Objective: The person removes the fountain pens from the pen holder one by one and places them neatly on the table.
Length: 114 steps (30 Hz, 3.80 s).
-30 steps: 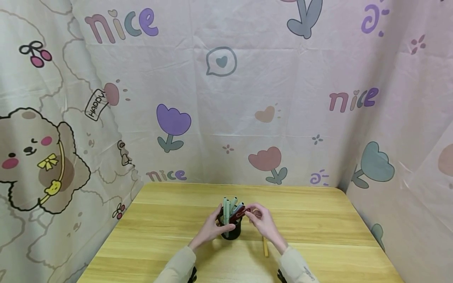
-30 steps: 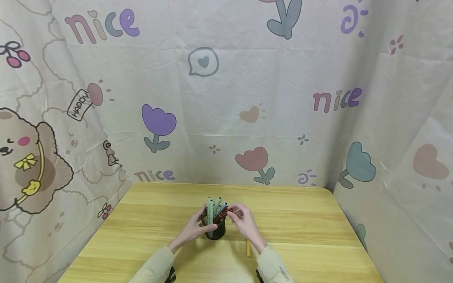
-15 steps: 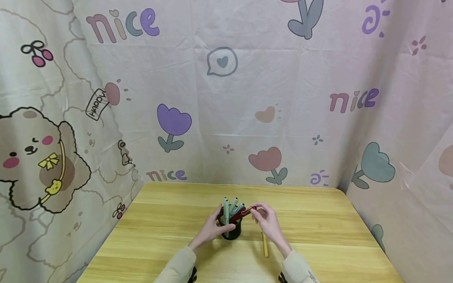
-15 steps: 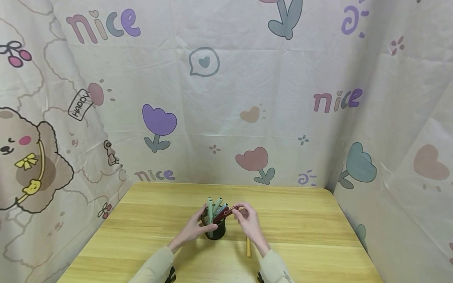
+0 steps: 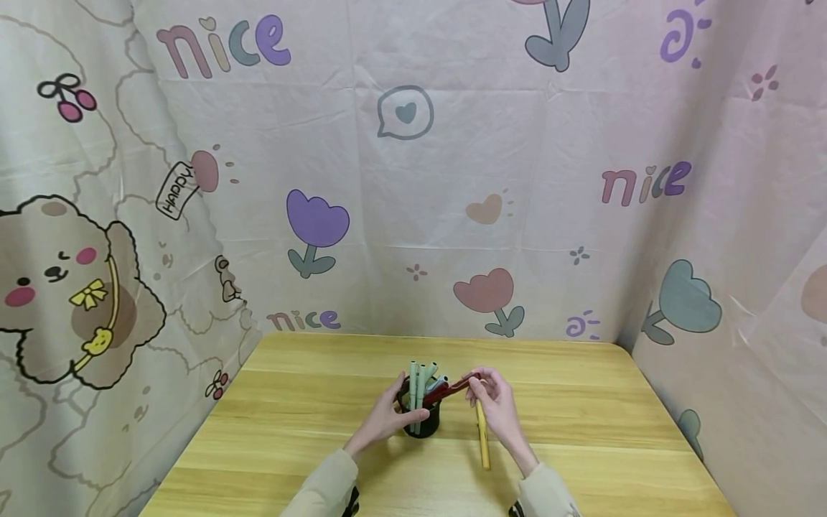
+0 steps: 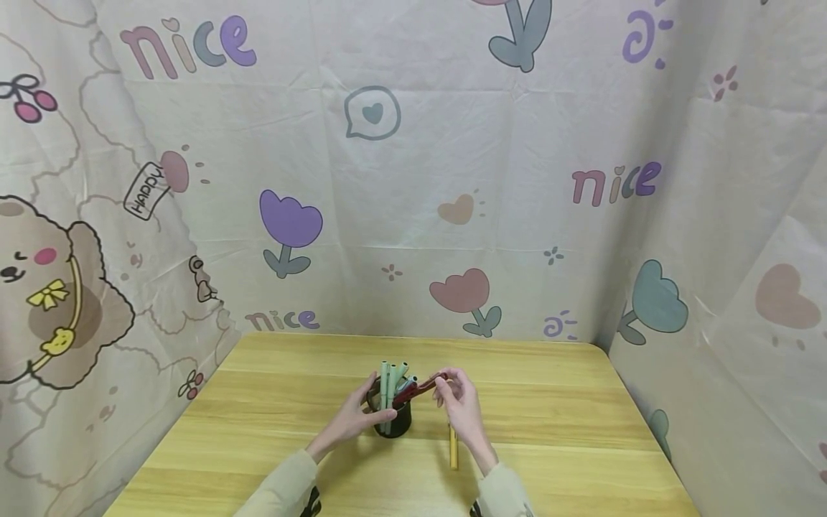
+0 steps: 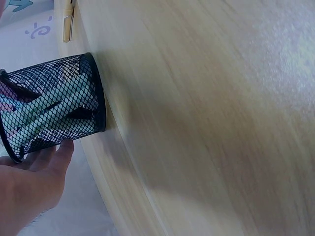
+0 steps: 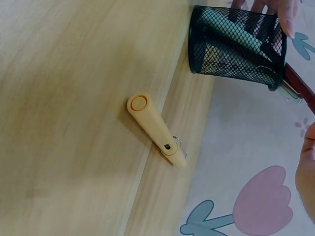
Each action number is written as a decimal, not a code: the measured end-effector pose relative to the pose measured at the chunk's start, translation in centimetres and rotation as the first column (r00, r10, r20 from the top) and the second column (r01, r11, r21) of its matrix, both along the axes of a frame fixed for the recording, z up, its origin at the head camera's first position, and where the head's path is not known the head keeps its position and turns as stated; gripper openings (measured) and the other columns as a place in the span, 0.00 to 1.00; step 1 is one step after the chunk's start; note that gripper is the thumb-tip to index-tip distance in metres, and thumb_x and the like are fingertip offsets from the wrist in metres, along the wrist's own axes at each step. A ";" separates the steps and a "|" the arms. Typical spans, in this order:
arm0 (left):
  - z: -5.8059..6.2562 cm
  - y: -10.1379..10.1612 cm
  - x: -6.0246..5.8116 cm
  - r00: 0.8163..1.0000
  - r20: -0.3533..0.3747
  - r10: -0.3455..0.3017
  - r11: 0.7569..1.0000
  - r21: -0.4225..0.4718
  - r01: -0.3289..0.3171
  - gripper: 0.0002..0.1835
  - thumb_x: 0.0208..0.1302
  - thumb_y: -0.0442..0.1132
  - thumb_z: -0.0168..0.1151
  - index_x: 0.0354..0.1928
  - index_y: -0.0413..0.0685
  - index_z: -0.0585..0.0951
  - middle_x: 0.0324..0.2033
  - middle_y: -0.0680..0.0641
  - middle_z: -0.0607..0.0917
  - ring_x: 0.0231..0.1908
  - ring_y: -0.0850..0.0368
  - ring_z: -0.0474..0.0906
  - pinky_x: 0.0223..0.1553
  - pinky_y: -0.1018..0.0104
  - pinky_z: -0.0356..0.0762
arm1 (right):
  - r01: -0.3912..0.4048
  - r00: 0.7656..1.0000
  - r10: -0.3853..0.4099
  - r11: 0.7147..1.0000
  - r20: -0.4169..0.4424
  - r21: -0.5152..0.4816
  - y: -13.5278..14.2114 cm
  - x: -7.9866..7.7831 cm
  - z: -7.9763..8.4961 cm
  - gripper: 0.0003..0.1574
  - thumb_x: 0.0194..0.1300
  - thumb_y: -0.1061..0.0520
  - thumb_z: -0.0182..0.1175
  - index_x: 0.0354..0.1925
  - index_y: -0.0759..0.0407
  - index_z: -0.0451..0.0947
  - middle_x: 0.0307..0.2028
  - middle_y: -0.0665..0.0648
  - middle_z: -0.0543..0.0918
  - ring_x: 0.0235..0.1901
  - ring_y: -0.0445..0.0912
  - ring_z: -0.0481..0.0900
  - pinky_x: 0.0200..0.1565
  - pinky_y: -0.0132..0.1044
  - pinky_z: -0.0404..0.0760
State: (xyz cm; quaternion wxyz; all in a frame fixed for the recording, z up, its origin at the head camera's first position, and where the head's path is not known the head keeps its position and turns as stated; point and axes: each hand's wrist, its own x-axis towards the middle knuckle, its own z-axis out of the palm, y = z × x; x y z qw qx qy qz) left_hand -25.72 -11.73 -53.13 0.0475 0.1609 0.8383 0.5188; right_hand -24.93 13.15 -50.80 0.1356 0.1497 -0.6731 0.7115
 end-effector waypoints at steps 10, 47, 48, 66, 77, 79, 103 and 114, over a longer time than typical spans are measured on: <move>0.1 0.0 0.0 1.000 -0.005 0.007 1.000 -0.015 -0.007 0.58 0.60 0.55 0.72 0.80 0.38 0.48 0.78 0.31 0.52 0.75 0.28 0.52 0.70 0.30 0.61 | -0.033 0.996 0.026 0.995 -0.080 -0.091 0.9 0.0 -0.2 0.16 0.78 0.64 0.48 0.52 0.80 0.66 0.42 0.53 0.86 0.30 0.38 0.81 0.30 0.29 0.84; -0.1 0.0 -0.1 1.000 0.022 0.006 1.000 0.028 -0.007 0.57 0.61 0.55 0.72 0.80 0.39 0.47 0.78 0.31 0.51 0.76 0.28 0.50 0.70 0.31 0.63 | -0.022 0.998 0.035 0.967 0.049 -0.254 3.8 0.7 -0.7 0.14 0.75 0.68 0.52 0.54 0.61 0.61 0.41 0.51 0.89 0.29 0.38 0.84 0.37 0.31 0.87; 0.0 0.1 0.0 1.000 0.022 0.005 0.999 0.032 -0.006 0.57 0.61 0.54 0.72 0.80 0.39 0.47 0.78 0.31 0.50 0.76 0.28 0.50 0.70 0.31 0.63 | -0.013 0.998 0.029 0.970 0.060 -0.243 3.8 0.8 -0.7 0.12 0.74 0.68 0.53 0.52 0.64 0.63 0.41 0.51 0.89 0.28 0.38 0.84 0.36 0.31 0.87; 0.2 0.1 0.1 0.999 0.033 0.010 1.000 0.023 -0.011 0.57 0.61 0.55 0.72 0.80 0.40 0.47 0.78 0.31 0.51 0.75 0.27 0.51 0.70 0.33 0.64 | 0.155 0.946 -0.136 0.987 0.293 -0.042 5.9 0.9 -3.2 0.14 0.71 0.59 0.62 0.47 0.70 0.79 0.27 0.48 0.83 0.21 0.38 0.75 0.25 0.27 0.74; 0.2 0.0 0.0 1.000 0.026 0.001 1.000 0.009 -0.001 0.57 0.61 0.55 0.72 0.80 0.40 0.47 0.78 0.31 0.51 0.75 0.28 0.52 0.69 0.33 0.65 | 0.101 0.907 -0.138 0.988 0.397 0.114 6.4 0.7 -4.5 0.23 0.72 0.61 0.59 0.58 0.77 0.73 0.31 0.52 0.81 0.21 0.39 0.74 0.23 0.28 0.75; 0.1 0.0 0.0 1.000 0.025 0.001 1.000 0.007 -0.001 0.57 0.61 0.55 0.72 0.80 0.40 0.47 0.78 0.32 0.51 0.75 0.28 0.52 0.69 0.33 0.65 | 0.080 0.897 -0.128 0.988 0.424 0.128 6.5 0.7 -4.8 0.23 0.72 0.63 0.58 0.60 0.77 0.71 0.33 0.54 0.81 0.22 0.39 0.74 0.23 0.27 0.74; 0.0 0.1 0.1 1.000 0.027 -0.005 1.000 0.022 0.005 0.57 0.61 0.54 0.72 0.80 0.40 0.47 0.79 0.32 0.50 0.76 0.28 0.51 0.70 0.32 0.63 | -0.118 0.878 -0.018 0.961 0.479 0.252 6.7 -0.6 -6.0 0.20 0.67 0.66 0.60 0.52 0.80 0.71 0.27 0.52 0.78 0.20 0.38 0.72 0.20 0.25 0.69; -0.1 0.1 0.0 0.999 0.044 0.003 0.999 0.040 -0.004 0.58 0.61 0.56 0.71 0.80 0.40 0.46 0.79 0.33 0.48 0.77 0.29 0.47 0.72 0.31 0.58 | -0.081 0.891 -0.090 0.933 0.446 0.351 6.0 -0.9 -6.1 0.20 0.65 0.65 0.62 0.50 0.80 0.73 0.28 0.56 0.79 0.18 0.40 0.72 0.18 0.26 0.69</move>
